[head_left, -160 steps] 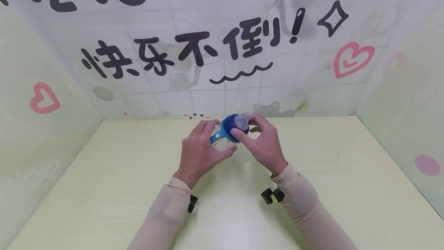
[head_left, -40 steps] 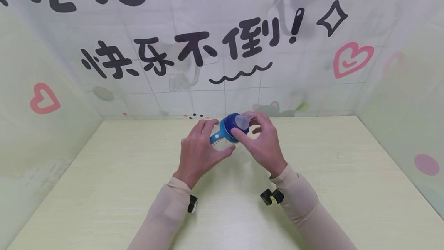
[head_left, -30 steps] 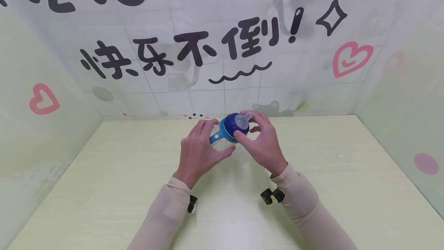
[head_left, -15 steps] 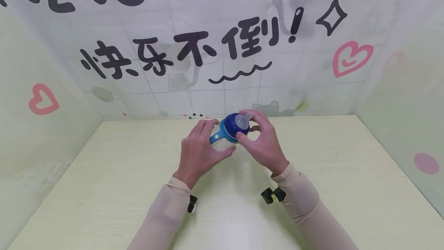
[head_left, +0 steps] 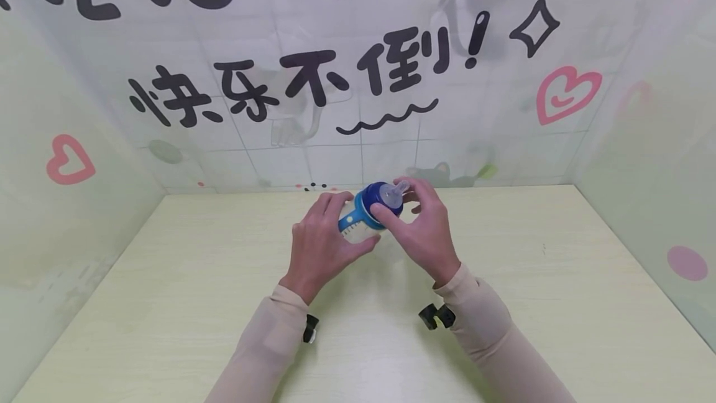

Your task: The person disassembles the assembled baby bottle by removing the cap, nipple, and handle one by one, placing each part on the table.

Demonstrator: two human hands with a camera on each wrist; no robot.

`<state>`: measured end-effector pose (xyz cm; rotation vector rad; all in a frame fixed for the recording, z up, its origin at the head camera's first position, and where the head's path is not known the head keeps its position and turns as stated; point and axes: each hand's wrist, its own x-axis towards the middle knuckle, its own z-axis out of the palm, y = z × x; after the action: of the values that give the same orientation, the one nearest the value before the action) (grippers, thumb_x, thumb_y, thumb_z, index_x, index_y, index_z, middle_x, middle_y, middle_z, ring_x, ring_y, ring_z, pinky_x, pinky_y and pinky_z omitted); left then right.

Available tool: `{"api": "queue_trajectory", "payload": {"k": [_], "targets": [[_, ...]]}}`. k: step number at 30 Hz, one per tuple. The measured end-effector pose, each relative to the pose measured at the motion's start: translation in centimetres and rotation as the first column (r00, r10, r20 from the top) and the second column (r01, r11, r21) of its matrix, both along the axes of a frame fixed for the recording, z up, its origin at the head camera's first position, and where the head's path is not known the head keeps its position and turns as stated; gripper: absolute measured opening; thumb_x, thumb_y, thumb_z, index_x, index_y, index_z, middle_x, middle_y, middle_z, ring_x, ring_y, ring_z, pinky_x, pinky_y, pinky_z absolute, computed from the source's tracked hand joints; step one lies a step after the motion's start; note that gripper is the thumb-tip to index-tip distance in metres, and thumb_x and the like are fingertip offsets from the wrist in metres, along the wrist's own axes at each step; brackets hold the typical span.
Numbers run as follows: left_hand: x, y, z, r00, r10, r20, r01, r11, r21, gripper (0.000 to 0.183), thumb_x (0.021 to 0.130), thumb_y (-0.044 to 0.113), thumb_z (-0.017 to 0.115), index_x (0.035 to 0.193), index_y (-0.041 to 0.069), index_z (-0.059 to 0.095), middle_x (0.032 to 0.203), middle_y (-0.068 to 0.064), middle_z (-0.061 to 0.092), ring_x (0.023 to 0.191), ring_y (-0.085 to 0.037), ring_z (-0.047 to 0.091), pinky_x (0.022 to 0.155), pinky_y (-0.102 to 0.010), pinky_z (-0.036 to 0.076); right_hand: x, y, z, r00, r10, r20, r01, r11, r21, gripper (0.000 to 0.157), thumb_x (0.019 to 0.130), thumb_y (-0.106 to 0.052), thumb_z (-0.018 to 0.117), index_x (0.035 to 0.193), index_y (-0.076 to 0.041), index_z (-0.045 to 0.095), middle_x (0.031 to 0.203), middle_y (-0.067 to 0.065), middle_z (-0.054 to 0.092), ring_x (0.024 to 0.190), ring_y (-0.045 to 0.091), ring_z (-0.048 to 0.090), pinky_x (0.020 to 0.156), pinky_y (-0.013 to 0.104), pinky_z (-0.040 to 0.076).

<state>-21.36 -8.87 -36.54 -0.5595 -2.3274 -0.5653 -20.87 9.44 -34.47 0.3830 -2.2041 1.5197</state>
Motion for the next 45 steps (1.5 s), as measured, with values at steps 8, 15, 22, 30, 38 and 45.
{"api": "queue_trajectory", "payload": {"k": [8,15,22,30,38,45], "targets": [[0.0,-0.01,0.02,1.0,0.004,0.005,-0.004,1.0,-0.006,0.073,0.068,0.053,0.085,0.12,0.009,0.061,0.111,-0.008,0.064,0.084,-0.021,0.063,0.05,-0.036,0.052,-0.06,-0.08,-0.25,1.0,-0.015,-0.002,0.015,1.0,0.01,0.046,0.082,-0.029,0.081,0.118,-0.007,0.062,0.112,0.005,0.062,0.1,0.022,0.059,0.079,0.041,0.042],[0.04,-0.03,0.09,1.0,0.008,0.01,-0.008,1.0,-0.009,0.074,0.068,0.053,0.086,0.121,0.009,0.06,0.112,-0.008,0.064,0.086,-0.022,0.063,0.052,-0.038,0.054,0.04,0.02,-0.01,1.0,0.015,0.004,-0.015,1.0,0.0,0.047,0.083,-0.025,0.081,0.121,-0.005,0.061,0.116,0.008,0.062,0.102,0.025,0.06,0.081,0.042,0.044],[0.06,-0.01,0.13,1.0,0.003,0.019,-0.003,1.0,-0.002,0.074,0.069,0.052,0.086,0.122,0.009,0.06,0.112,-0.009,0.064,0.087,-0.023,0.064,0.054,-0.039,0.055,0.02,0.24,0.06,0.998,0.062,0.033,-0.061,0.998,-0.011,0.049,0.084,-0.021,0.08,0.126,-0.005,0.059,0.12,0.009,0.06,0.107,0.025,0.058,0.083,0.043,0.045],[0.04,-0.02,0.12,1.0,0.002,0.019,-0.002,1.0,0.002,0.074,0.068,0.052,0.086,0.122,0.009,0.06,0.113,-0.009,0.064,0.087,-0.023,0.064,0.054,-0.039,0.055,0.09,0.38,0.32,0.996,0.083,0.02,-0.083,0.996,-0.018,0.05,0.083,-0.016,0.079,0.127,-0.003,0.059,0.122,0.011,0.059,0.107,0.026,0.056,0.084,0.042,0.046],[-0.05,-0.07,0.16,1.0,-0.001,0.014,0.0,1.0,0.009,0.074,0.068,0.052,0.086,0.122,0.008,0.06,0.113,-0.01,0.064,0.086,-0.023,0.064,0.055,-0.038,0.055,0.06,0.56,0.48,0.997,0.079,-0.001,-0.079,0.997,-0.025,0.049,0.084,-0.015,0.079,0.127,-0.003,0.059,0.123,0.011,0.059,0.108,0.026,0.057,0.084,0.044,0.047],[-0.12,-0.12,0.07,1.0,-0.002,0.01,0.002,1.0,0.014,0.074,0.068,0.052,0.086,0.121,0.008,0.06,0.112,-0.009,0.064,0.086,-0.023,0.064,0.055,-0.038,0.055,-0.1,0.85,0.57,0.998,0.068,-0.018,-0.068,0.997,-0.022,0.047,0.085,-0.016,0.077,0.126,-0.003,0.059,0.122,0.01,0.059,0.107,0.025,0.058,0.083,0.045,0.048]]}}
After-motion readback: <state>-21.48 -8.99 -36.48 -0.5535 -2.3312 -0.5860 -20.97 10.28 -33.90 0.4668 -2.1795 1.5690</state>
